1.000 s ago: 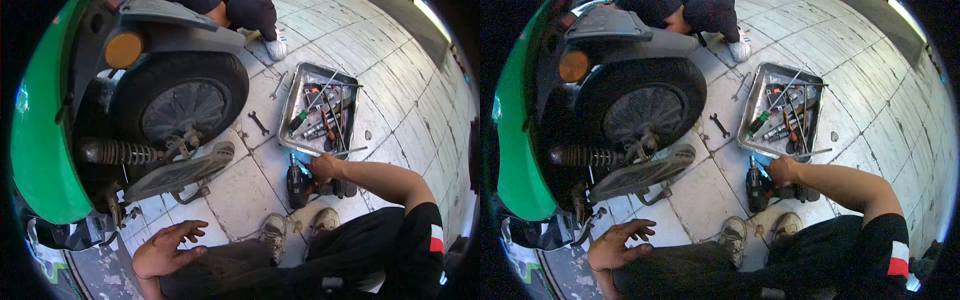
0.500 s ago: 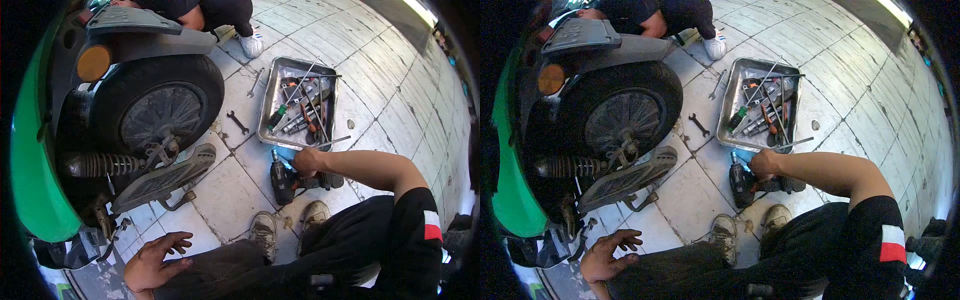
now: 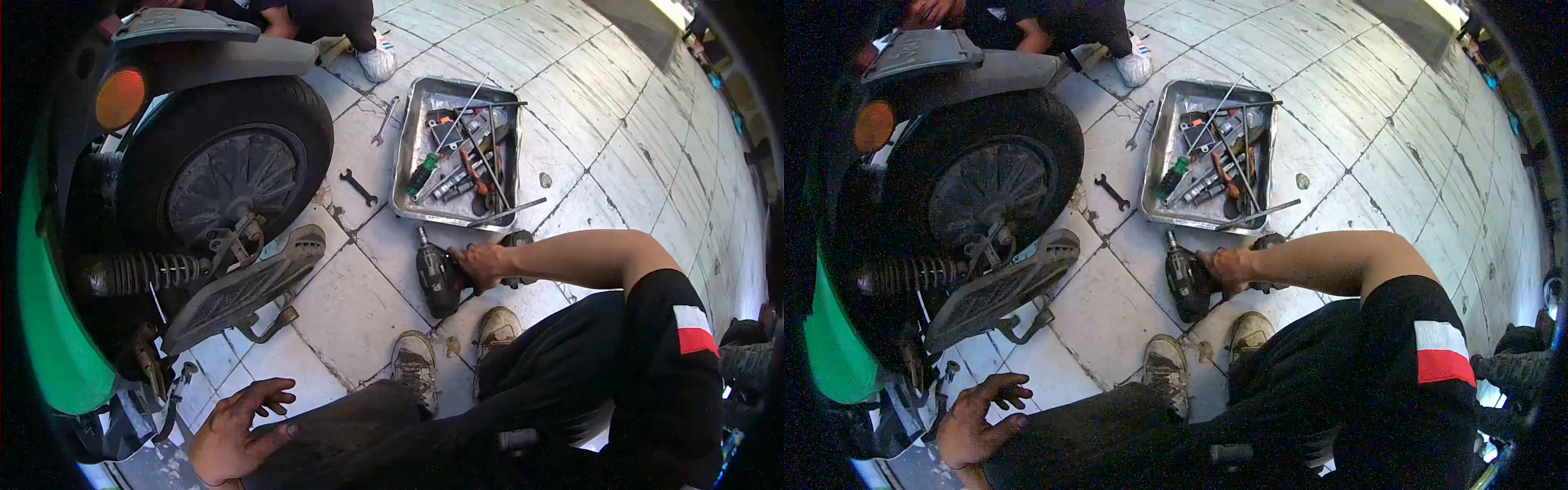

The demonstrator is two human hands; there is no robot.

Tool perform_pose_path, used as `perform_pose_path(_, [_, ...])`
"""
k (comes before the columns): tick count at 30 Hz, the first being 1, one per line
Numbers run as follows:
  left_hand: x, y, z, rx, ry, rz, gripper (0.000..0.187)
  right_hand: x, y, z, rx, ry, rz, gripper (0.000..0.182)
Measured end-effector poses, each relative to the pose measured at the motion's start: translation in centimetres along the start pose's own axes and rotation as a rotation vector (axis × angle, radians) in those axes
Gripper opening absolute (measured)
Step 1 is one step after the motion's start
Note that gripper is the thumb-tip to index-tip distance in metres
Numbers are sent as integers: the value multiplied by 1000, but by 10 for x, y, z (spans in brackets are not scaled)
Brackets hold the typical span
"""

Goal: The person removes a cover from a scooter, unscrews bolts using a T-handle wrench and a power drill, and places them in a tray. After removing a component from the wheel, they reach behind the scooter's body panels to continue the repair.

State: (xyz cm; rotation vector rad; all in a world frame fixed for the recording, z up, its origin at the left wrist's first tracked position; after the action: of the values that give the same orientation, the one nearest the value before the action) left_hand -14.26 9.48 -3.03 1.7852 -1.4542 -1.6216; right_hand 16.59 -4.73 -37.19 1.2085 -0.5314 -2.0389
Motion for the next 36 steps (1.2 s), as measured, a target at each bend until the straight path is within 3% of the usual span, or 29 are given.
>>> perform_pose_path(10, [-1, 2, 7, 39, 25, 16, 55, 10, -2, 1, 9, 153, -66, 114])
perform_pose_path(14, [-2, 1, 11, 51, 63, 2, 53, 1, 4, -10, 59, 86, 90, 114])
perform_pose_path(16, [-2, 3, 12, 53, 73, 13, 53, -12, 28, -1, 81, 278, 64, 96])
perform_pose_path(24, [0, 9, 19, 121, 30, 26, 57, 18, 49, -49, 159, 442, 62, 69])
perform_pose_path(26, [1, 8, 21, 180, 36, 22, 58, 14, 47, -42, 359, 362, 89, 63])
perform_pose_path(28, [-1, 9, 22, 98, 29, 9, 58, 11, 39, -34, 459, 368, 129, 36])
perform_pose_path(30, [-1, 6, 25, 127, 30, -9, 58, 12, 25, -32, 274, 432, 357, 25])
perform_pose_path(31, [-2, 5, 27, 141, 35, -40, 58, 8, 24, -29, 284, 424, 363, 25])
perform_pose_path(33, [-4, -3, 32, 146, 3, -28, 58, -14, 20, -4, 98, 473, 257, 20])
perform_pose_path(36, [-12, -12, 37, 139, -16, -40, 57, -50, 24, 31, 138, 255, 228, 21])
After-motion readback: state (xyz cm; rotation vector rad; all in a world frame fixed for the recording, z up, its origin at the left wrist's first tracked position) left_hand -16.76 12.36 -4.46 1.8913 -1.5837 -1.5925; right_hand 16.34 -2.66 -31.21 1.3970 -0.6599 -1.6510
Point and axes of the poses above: each hand's wrist, its own y-axis away from the middle knuckle, its own x-axis out of the palm, z = x × y, the point moved 4 cm from there along -y, towards the middle knuckle, and after that the axes turned 12 degrees about -x, right-handed, at the moved point
